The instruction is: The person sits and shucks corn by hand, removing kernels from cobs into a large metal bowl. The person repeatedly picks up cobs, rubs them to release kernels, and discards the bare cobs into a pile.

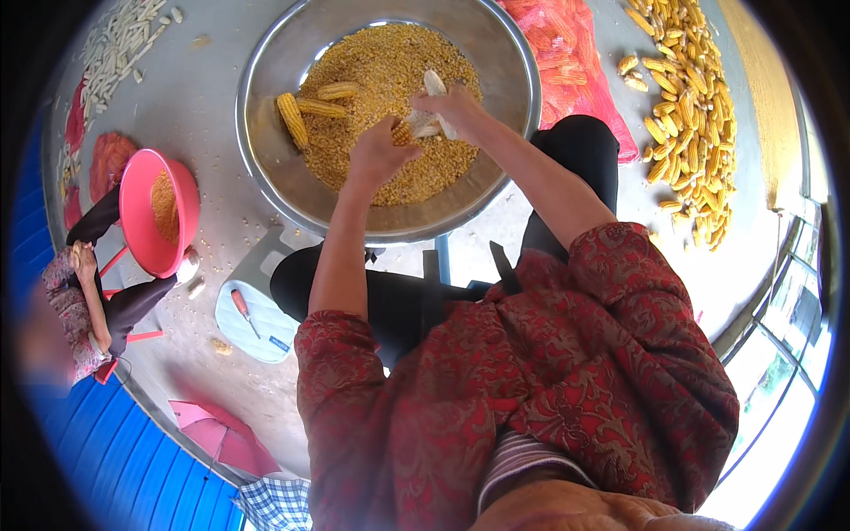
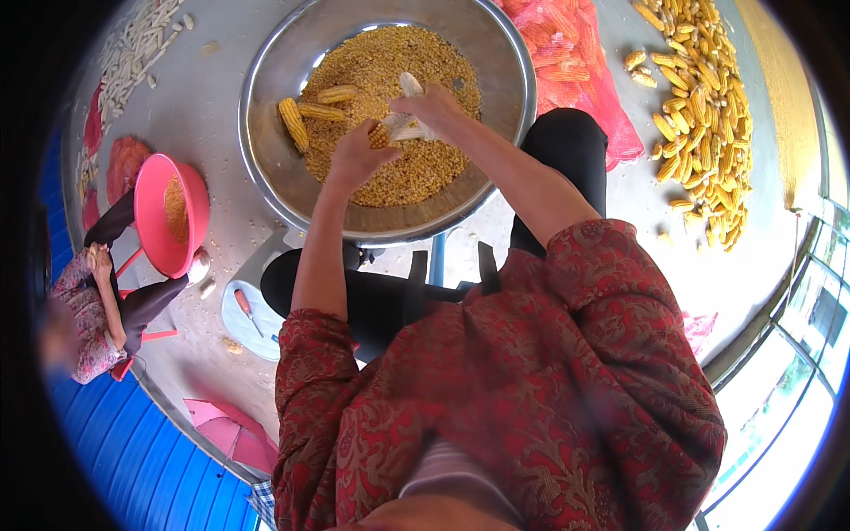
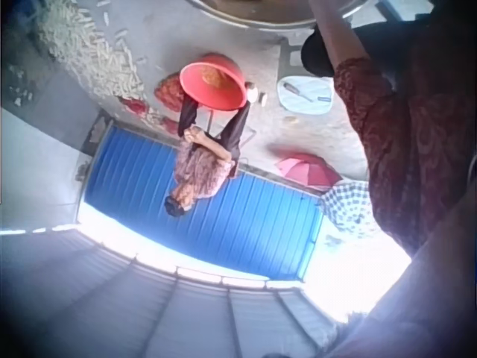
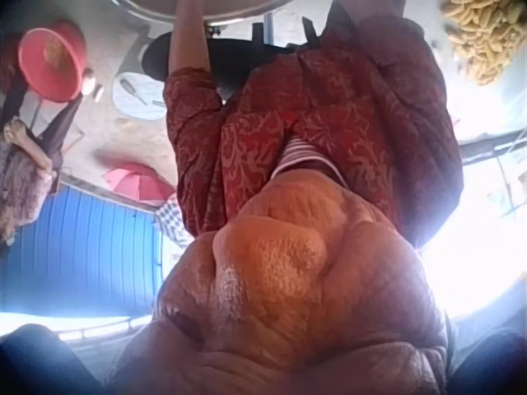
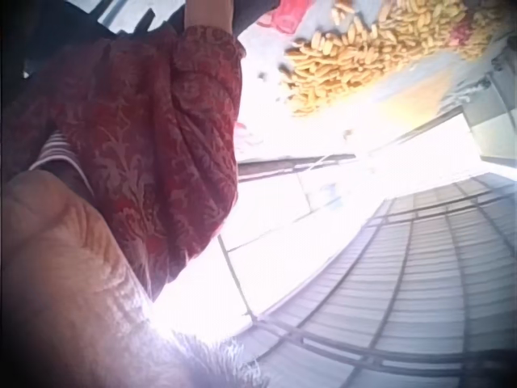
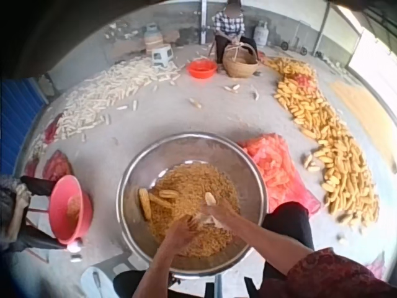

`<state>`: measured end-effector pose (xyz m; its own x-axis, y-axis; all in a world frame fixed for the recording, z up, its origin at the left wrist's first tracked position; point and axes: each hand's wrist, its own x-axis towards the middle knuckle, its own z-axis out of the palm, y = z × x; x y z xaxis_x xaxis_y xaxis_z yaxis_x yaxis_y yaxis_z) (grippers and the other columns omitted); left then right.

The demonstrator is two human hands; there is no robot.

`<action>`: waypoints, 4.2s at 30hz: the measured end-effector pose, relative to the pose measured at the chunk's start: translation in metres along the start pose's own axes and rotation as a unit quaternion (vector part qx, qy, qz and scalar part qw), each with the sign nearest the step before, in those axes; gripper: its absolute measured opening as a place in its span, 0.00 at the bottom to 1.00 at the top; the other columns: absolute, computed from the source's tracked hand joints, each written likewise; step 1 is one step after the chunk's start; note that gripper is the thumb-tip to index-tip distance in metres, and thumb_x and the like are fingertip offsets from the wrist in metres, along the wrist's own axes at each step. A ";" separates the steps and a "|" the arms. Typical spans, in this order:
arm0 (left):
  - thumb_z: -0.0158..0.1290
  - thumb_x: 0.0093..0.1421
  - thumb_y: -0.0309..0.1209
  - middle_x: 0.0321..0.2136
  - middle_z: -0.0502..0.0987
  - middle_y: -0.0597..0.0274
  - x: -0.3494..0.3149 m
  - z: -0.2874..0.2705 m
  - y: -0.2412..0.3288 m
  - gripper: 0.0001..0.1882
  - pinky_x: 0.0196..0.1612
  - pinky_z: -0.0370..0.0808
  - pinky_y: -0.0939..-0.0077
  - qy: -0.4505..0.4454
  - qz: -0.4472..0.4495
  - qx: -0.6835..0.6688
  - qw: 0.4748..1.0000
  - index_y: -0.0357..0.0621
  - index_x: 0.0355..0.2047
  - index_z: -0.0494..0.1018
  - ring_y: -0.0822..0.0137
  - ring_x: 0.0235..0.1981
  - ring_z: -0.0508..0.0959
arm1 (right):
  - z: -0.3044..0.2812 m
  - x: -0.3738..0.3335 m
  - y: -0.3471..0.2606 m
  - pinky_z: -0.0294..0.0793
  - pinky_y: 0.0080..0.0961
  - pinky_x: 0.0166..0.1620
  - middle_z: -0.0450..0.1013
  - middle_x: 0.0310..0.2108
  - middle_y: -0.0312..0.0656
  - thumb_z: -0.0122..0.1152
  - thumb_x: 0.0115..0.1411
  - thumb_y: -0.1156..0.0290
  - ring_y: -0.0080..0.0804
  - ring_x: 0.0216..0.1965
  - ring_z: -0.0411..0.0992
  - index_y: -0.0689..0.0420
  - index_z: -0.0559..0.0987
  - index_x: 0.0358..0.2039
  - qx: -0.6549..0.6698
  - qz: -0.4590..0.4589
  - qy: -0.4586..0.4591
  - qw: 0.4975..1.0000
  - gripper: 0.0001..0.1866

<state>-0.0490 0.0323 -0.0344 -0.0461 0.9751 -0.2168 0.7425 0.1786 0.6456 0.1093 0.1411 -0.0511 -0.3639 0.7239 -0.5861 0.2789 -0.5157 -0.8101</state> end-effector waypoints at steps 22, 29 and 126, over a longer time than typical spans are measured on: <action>0.37 0.67 0.49 0.26 0.73 0.60 0.005 -0.013 0.020 0.23 0.21 0.69 0.79 0.140 -0.122 -0.612 0.769 0.40 0.40 0.67 0.73 0.21 0.72 | 0.025 -0.036 -0.030 0.70 0.19 0.31 0.73 0.28 0.34 0.66 0.55 0.64 0.20 0.28 0.70 0.62 0.76 0.42 0.170 -0.156 -0.013 0.973 0.19; 0.33 0.68 0.52 0.18 0.72 0.53 0.006 0.012 0.042 0.28 0.19 0.66 0.66 0.223 -0.086 -0.229 0.943 0.38 0.29 0.69 0.59 0.16 0.71 | 0.037 -0.037 -0.056 0.71 0.25 0.43 0.74 0.37 0.37 0.64 0.56 0.67 0.24 0.39 0.72 0.60 0.75 0.46 0.204 -0.132 -0.065 0.968 0.19; 0.43 0.65 0.44 0.15 0.71 0.49 0.002 0.013 0.047 0.18 0.18 0.66 0.61 0.250 -0.039 -0.016 0.967 0.40 0.38 0.69 0.56 0.16 0.72 | 0.033 0.001 -0.055 0.72 0.24 0.25 0.75 0.23 0.38 0.69 0.51 0.61 0.24 0.23 0.73 0.59 0.80 0.33 0.052 -0.102 -0.009 0.993 0.15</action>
<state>-0.0056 0.0408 -0.0146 -0.4248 0.8985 0.1107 0.7032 0.2504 0.6654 0.0645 0.1550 -0.0071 -0.4203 0.8099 -0.4092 0.1048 -0.4047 -0.9084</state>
